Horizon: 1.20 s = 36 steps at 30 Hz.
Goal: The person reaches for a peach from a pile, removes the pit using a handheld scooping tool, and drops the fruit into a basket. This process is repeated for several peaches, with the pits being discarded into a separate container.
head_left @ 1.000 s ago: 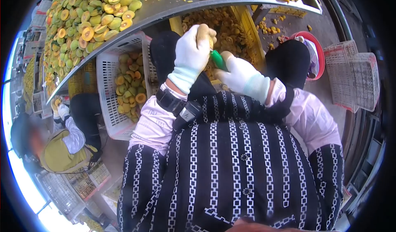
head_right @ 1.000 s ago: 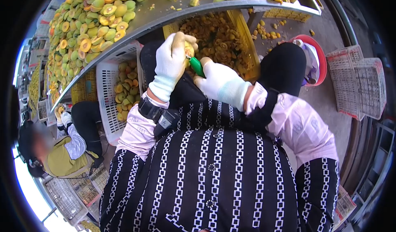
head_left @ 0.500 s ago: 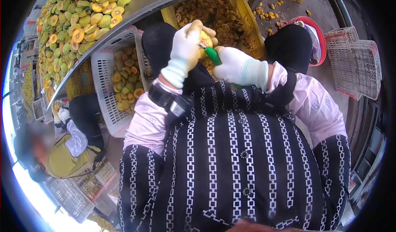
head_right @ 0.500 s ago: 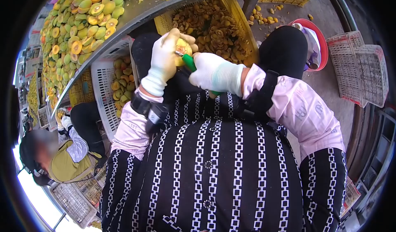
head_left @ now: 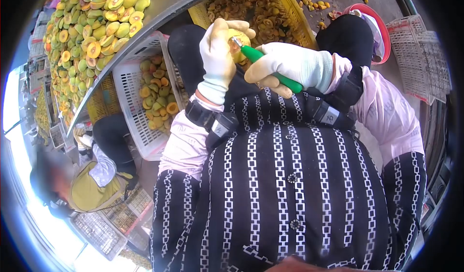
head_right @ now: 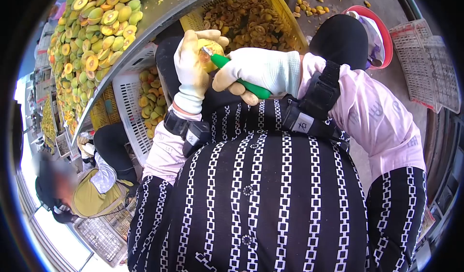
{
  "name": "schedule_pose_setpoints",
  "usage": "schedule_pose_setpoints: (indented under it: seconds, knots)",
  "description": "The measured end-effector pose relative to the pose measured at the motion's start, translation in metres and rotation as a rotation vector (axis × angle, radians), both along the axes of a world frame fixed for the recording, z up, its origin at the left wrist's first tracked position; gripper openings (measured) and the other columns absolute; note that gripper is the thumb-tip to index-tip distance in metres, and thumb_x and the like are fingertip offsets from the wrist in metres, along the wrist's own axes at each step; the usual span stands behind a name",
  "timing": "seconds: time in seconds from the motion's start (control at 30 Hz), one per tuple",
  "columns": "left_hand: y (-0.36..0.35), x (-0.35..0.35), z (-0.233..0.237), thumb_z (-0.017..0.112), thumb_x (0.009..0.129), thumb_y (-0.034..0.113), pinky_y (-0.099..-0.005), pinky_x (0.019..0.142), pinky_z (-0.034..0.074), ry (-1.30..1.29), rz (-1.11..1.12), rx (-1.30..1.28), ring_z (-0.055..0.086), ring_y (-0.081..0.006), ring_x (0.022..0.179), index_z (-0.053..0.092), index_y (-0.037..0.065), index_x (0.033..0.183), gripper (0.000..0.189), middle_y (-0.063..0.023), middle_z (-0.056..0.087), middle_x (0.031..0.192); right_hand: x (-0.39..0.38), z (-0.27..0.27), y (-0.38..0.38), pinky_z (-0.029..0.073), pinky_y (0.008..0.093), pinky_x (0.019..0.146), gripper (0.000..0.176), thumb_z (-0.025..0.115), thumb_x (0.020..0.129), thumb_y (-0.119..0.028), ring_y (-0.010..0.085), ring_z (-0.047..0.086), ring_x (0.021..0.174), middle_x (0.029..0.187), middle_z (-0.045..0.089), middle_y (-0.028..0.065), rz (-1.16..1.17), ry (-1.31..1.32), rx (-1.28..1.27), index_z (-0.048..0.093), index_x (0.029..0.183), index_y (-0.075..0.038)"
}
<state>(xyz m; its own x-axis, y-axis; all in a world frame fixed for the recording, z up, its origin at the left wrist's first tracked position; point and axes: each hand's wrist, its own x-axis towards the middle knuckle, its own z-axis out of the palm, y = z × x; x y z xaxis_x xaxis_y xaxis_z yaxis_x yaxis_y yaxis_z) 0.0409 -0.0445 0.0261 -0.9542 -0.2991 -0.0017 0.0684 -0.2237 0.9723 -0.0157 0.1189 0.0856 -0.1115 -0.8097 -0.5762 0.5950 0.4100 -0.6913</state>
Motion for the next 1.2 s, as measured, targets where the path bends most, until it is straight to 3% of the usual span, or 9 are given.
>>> schedule_pose_setpoints:
  seconds: [0.07, 0.37, 0.67, 0.73, 0.83, 0.93, 0.97, 1.0, 1.2]
  knots:
    - [-0.003, -0.001, -0.001, 0.041, 0.098, 0.034, -0.0327, 0.067, 0.055, -0.033, -0.078, 0.163, 0.065, -0.0244, 0.079, 0.055, -0.004, 0.097, 0.041, -0.0185, 0.065, 0.089, 0.000, -0.006, 0.001, 0.040, 0.0250, 0.040, 0.019, 0.060, 0.083, -0.015, 0.0122, 0.050, 0.040, 0.054, 0.051, 0.0022, -0.018, -0.215, -0.113, 0.055, 0.069, -0.003]
    - [0.007, -0.005, 0.004, 0.039, 0.099, 0.040, -0.0321, 0.052, 0.054, -0.198, -0.015, 0.428, 0.063, -0.0231, 0.061, 0.058, -0.004, 0.095, 0.048, -0.0202, 0.066, 0.082, 0.007, -0.011, 0.001, 0.040, 0.0248, 0.040, 0.026, 0.059, 0.083, -0.017, 0.0127, 0.050, 0.040, 0.053, 0.050, 0.0024, -0.037, -0.108, -0.102, 0.052, 0.061, -0.005]
    - [0.021, -0.015, 0.002, 0.038, 0.100, 0.041, -0.0281, 0.048, 0.052, 0.070, 0.173, 0.130, 0.060, -0.0201, 0.051, 0.057, -0.001, 0.097, 0.046, -0.0184, 0.066, 0.082, 0.013, -0.026, -0.006, 0.036, 0.0236, 0.039, 0.022, 0.057, 0.089, -0.014, 0.0114, 0.047, 0.039, 0.052, 0.047, -0.0017, -0.161, -0.557, -0.377, 0.054, 0.068, -0.007]
    - [0.025, -0.018, 0.000, 0.040, 0.100, 0.040, -0.0292, 0.048, 0.053, 0.079, 0.184, 0.491, 0.059, -0.0192, 0.050, 0.057, 0.000, 0.097, 0.044, -0.0181, 0.066, 0.084, 0.019, -0.021, -0.008, 0.036, 0.0233, 0.038, 0.015, 0.053, 0.090, -0.015, 0.0105, 0.044, 0.035, 0.051, 0.046, -0.0025, -0.218, -0.584, -0.396, 0.056, 0.082, -0.004]
    - [0.023, -0.027, -0.023, 0.041, 0.099, 0.040, -0.0283, 0.057, 0.053, 0.138, 0.253, 0.457, 0.062, -0.0202, 0.063, 0.057, 0.000, 0.097, 0.043, -0.0176, 0.066, 0.087, 0.022, -0.010, -0.015, 0.038, 0.0249, 0.038, 0.020, 0.059, 0.086, -0.020, 0.0111, 0.047, 0.037, 0.056, 0.052, 0.0021, -0.220, 0.350, -0.219, 0.055, 0.088, -0.001]
    - [0.028, -0.021, -0.021, 0.040, 0.100, 0.038, -0.0325, 0.069, 0.053, -0.011, 0.281, 0.394, 0.064, -0.0227, 0.075, 0.056, 0.000, 0.101, 0.040, -0.0170, 0.065, 0.096, 0.010, -0.016, -0.015, 0.039, 0.0233, 0.038, 0.028, 0.061, 0.087, -0.024, 0.0103, 0.050, 0.040, 0.063, 0.056, 0.0035, -0.549, 0.488, 0.022, 0.051, 0.100, -0.001]
    - [0.026, -0.020, -0.020, 0.040, 0.099, 0.040, -0.0331, 0.068, 0.053, -0.021, 0.254, 0.436, 0.064, -0.0234, 0.074, 0.055, 0.000, 0.104, 0.042, -0.0169, 0.065, 0.097, 0.003, -0.018, -0.008, 0.043, 0.0277, 0.043, 0.029, 0.062, 0.087, -0.027, 0.0149, 0.055, 0.047, 0.062, 0.055, 0.0062, -0.579, 0.574, 0.114, 0.052, 0.099, -0.002]
    - [0.024, -0.020, -0.019, 0.039, 0.099, 0.042, -0.0336, 0.068, 0.053, -0.029, 0.227, 0.478, 0.064, -0.0241, 0.074, 0.053, 0.000, 0.107, 0.045, -0.0167, 0.065, 0.098, -0.009, -0.052, 0.001, 0.051, 0.0395, 0.058, 0.040, 0.060, 0.087, -0.033, 0.0330, 0.065, 0.062, 0.076, 0.063, 0.0228, -0.496, 1.182, 0.192, 0.053, 0.101, 0.003]
    - [0.002, -0.007, -0.009, 0.048, 0.093, 0.027, -0.0372, 0.078, 0.052, -0.037, -0.065, 0.550, 0.062, -0.0313, 0.099, 0.050, 0.001, 0.119, 0.037, -0.0150, 0.062, 0.110, -0.004, -0.034, 0.022, 0.051, 0.0428, 0.063, 0.035, 0.061, 0.087, -0.031, 0.0363, 0.065, 0.070, 0.077, 0.064, 0.0204, -0.349, 1.381, 0.240, 0.056, 0.109, -0.005]
